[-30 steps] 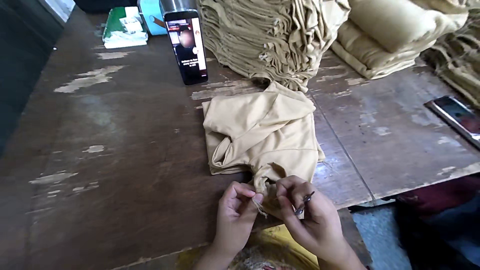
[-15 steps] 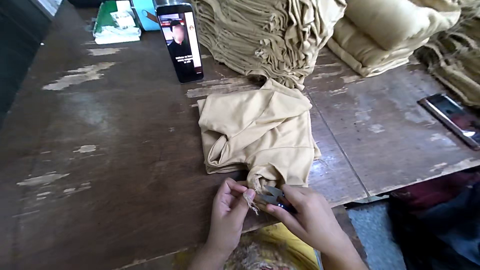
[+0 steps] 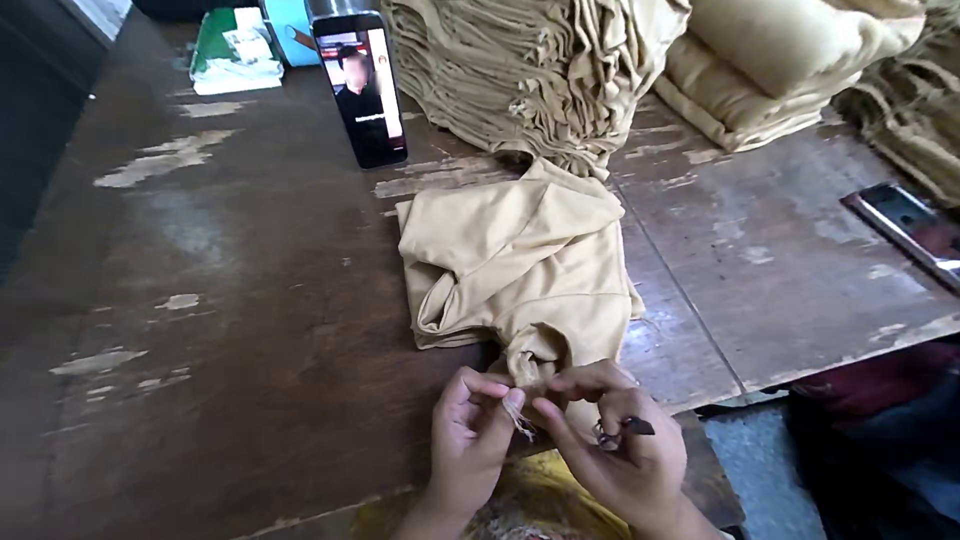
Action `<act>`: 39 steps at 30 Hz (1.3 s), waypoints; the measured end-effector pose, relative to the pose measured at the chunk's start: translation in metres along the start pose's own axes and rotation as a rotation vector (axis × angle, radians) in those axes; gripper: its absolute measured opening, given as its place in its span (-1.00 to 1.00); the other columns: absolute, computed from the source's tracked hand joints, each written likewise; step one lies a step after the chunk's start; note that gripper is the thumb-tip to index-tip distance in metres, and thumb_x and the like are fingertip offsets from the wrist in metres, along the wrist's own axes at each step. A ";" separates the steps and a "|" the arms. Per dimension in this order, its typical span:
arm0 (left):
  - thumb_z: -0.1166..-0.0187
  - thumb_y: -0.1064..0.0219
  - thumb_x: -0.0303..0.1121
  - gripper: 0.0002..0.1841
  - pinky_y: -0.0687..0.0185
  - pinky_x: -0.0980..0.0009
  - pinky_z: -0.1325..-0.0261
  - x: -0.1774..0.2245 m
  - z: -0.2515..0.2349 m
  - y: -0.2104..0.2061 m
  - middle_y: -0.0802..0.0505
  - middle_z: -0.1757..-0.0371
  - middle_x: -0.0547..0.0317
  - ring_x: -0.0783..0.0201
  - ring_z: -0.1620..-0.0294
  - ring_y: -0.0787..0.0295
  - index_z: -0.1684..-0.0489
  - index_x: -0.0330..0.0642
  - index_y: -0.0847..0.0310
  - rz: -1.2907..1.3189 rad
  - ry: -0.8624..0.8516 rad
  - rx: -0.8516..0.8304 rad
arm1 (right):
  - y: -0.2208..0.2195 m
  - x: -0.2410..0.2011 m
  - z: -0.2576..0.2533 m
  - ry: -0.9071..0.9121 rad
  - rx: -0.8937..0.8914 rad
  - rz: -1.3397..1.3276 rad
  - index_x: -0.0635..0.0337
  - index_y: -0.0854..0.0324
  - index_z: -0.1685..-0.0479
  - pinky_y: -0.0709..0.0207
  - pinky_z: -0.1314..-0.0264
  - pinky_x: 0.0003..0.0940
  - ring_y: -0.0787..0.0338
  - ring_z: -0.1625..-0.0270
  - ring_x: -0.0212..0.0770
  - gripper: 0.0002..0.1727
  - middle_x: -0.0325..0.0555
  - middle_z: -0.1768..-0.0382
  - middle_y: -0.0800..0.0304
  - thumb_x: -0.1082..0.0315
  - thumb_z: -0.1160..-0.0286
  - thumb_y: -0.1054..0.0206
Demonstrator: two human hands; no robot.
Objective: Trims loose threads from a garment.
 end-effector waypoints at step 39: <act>-0.35 -0.53 -0.56 -0.87 -0.78 0.65 0.00 0.026 0.001 0.016 -0.85 0.20 0.24 0.53 0.09 -0.83 0.32 -0.20 -0.68 -0.578 -0.317 -0.006 | 0.055 0.024 -0.011 -0.027 -0.027 -0.063 -0.08 -0.43 0.17 -0.72 -0.14 -0.55 -0.83 -0.10 -0.48 -0.90 -0.40 -0.08 -0.81 0.35 -0.51 -0.25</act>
Point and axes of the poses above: each hand's wrist, its own z-axis away from the middle knuckle, its own y-axis out of the back of the hand, x = y × z, the point moved 3 cm from there along -z, towards the middle knuckle
